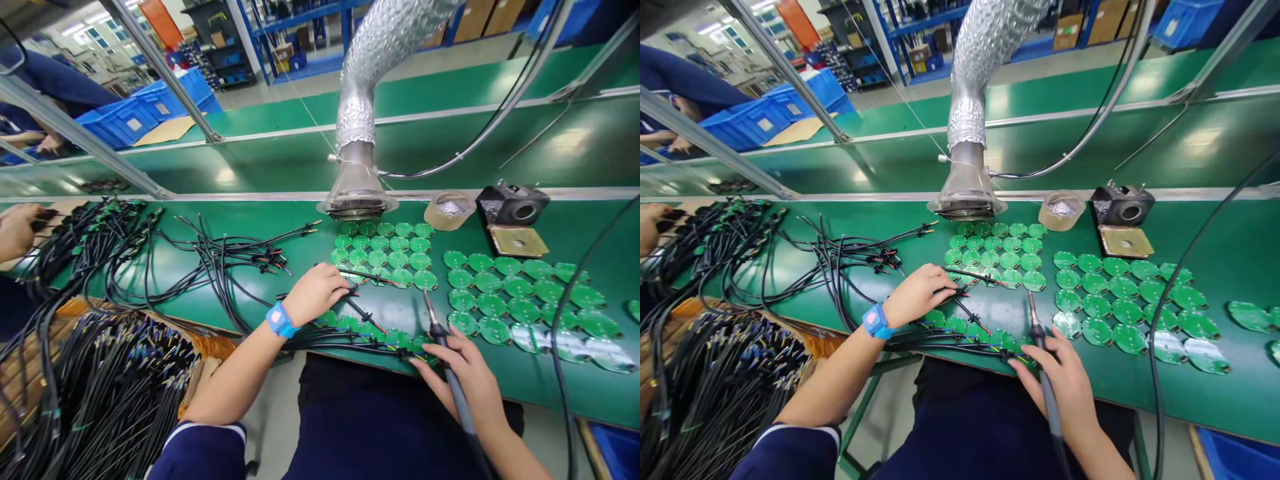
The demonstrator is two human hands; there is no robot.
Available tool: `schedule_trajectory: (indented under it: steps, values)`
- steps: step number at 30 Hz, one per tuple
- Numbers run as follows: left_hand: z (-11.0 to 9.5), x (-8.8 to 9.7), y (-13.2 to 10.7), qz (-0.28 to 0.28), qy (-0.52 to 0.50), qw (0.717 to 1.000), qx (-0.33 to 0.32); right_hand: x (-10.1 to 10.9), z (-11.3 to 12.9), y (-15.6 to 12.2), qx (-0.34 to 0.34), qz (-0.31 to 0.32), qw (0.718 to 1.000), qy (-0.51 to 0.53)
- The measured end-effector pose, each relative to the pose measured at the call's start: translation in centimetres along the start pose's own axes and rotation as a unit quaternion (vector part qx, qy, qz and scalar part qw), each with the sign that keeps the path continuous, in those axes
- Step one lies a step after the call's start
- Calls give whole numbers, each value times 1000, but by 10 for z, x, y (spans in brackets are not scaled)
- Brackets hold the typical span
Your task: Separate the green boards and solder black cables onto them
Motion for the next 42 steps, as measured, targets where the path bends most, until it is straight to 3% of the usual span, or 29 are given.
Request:
schedule_trajectory:
  steps: [3,9,12,16,19,22,25,28,29,30,32,34,37,42]
  values:
    - [20,13,-2,-53,33,996,67,1,-4,-5,-12,-12,1000,-2]
    - [117,72,-59,-168,106,949,246,3,-10,-9,-41,-33,999,-6]
    - [148,84,-70,-168,101,953,233,5,-9,-8,-39,-44,998,-2]
    - [159,78,-54,-146,79,972,165,8,-4,-3,-45,-47,998,21]
    - [157,74,-43,-137,59,981,123,17,4,6,-42,-57,996,55]
    - [155,83,-43,-180,44,978,98,24,14,19,-34,-48,994,94]
    - [140,106,-54,-305,46,947,88,19,30,34,-25,-9,986,162]
    - [93,112,-65,-412,46,909,41,4,48,48,-26,51,974,219]
    - [72,105,-65,-403,41,914,23,-1,53,53,-30,67,972,222]
    - [52,91,-63,-358,26,933,15,-5,56,57,-34,73,973,218]
    - [19,52,-58,-219,-33,975,25,-5,56,63,-47,52,978,195]
    - [-2,15,-61,-137,-99,984,48,-2,53,64,-52,17,984,172]
    - [-7,-16,-69,-110,-147,979,88,-4,50,56,-33,23,980,193]
    - [8,-22,-69,-92,-171,975,109,-27,46,44,-82,106,941,310]
Point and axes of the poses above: each hand's wrist, its own y-axis towards the middle knuckle, its own x-axis out of the back of the hand, z = x × y, the point moved 6 cm from there along y, towards the middle knuckle, and after that the axes turned 15 degrees about -y, right-handed, at the moved point
